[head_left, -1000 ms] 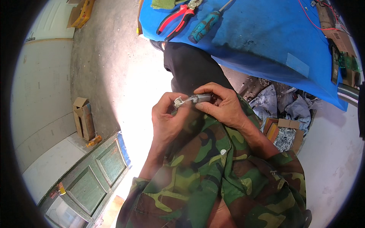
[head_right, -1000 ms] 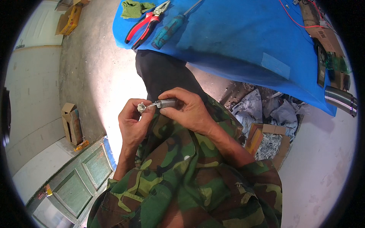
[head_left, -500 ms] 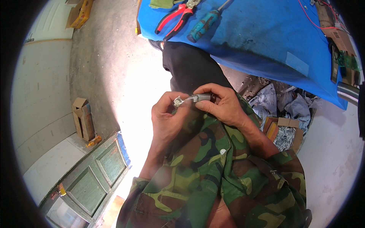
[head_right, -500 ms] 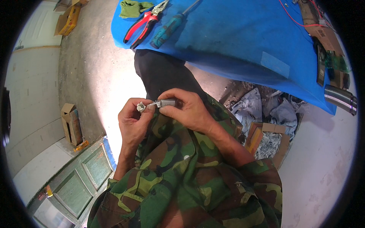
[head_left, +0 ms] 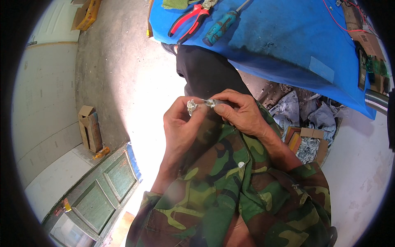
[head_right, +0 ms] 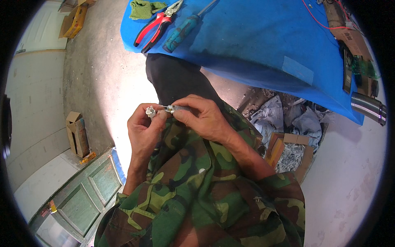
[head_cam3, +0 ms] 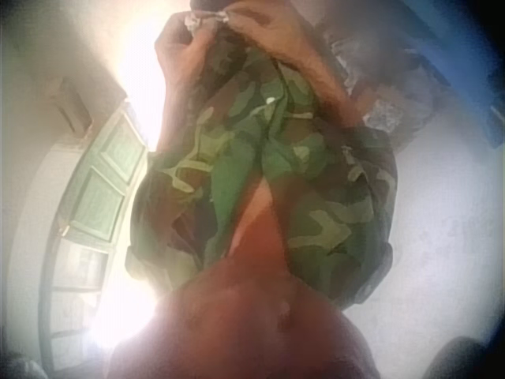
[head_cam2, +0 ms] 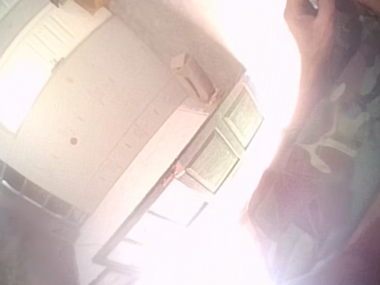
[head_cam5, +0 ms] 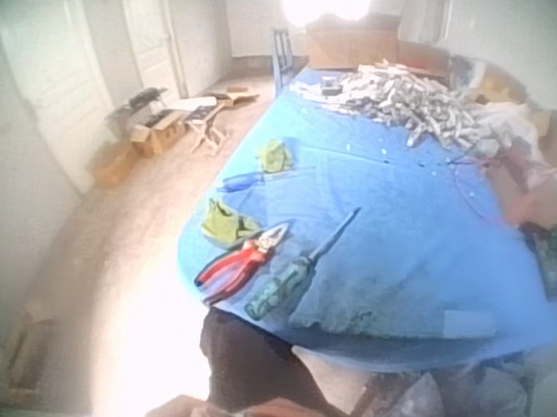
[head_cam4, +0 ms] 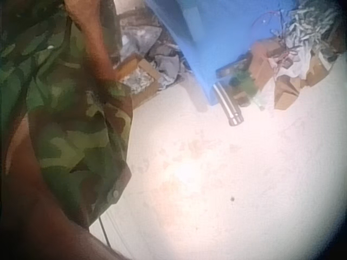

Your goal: The person manipulates a small metal component by hand and uses a screwdriver to loosen or tighten a screw on its side.

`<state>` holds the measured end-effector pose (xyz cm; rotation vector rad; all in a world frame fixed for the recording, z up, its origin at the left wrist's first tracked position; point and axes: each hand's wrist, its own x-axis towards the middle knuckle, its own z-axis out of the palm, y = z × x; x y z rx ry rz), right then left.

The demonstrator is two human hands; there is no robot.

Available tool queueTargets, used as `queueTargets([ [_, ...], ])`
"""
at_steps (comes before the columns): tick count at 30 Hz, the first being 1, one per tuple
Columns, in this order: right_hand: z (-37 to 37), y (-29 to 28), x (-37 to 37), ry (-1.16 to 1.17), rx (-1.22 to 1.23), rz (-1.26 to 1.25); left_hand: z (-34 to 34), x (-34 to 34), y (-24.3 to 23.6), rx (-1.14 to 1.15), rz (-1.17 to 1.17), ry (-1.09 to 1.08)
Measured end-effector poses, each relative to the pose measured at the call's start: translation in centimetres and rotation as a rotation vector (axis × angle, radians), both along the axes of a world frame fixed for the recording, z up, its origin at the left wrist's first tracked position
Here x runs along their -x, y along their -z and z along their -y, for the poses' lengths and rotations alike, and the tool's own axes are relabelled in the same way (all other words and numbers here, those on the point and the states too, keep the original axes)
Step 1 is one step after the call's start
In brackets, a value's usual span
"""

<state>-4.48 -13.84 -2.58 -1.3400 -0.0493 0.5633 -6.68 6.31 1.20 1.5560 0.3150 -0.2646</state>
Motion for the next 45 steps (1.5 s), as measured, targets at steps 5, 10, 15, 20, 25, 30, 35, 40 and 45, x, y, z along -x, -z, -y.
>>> queueTargets([
  [5, -0.7, -0.2, 0.7, 0.125, -0.164, -0.023, 0.3, -0.3, 0.1, 0.057, -0.006, -0.019],
  [10, -0.1, -0.3, 0.9, 0.172, -0.069, -0.011, -0.1, -0.8, 0.0, 0.127, -0.018, 0.0],
  [15, 1.7, -2.0, -0.1, 0.3, 0.03, 0.101, -0.2, -1.4, -0.8, 0.054, -0.023, -0.028],
  [20, 4.6, -1.9, -1.7, 0.47, 0.271, 0.503, -0.3, -1.8, -0.3, 0.036, 0.09, 0.025],
  [25, 7.3, -4.3, -3.5, 0.599, 0.591, 0.632, 0.0, -2.4, -0.9, -0.013, 0.035, -0.013],
  [30, 10.2, -4.5, -7.0, 0.621, 0.973, 0.956, -0.2, -3.8, -1.9, -0.135, 0.004, -0.008],
  [35, 10.8, -2.4, -10.3, 0.589, 1.109, 1.077, -0.4, -5.0, -1.8, -0.294, 0.146, 0.073],
  [40, 10.7, -0.6, -10.3, 0.643, 1.111, 0.993, -0.2, -7.6, -3.2, -0.251, 0.242, 0.027],
  [45, 10.7, -0.9, -10.4, 0.663, 1.056, 1.009, -0.5, -10.4, -4.2, -0.233, 0.304, 0.027],
])
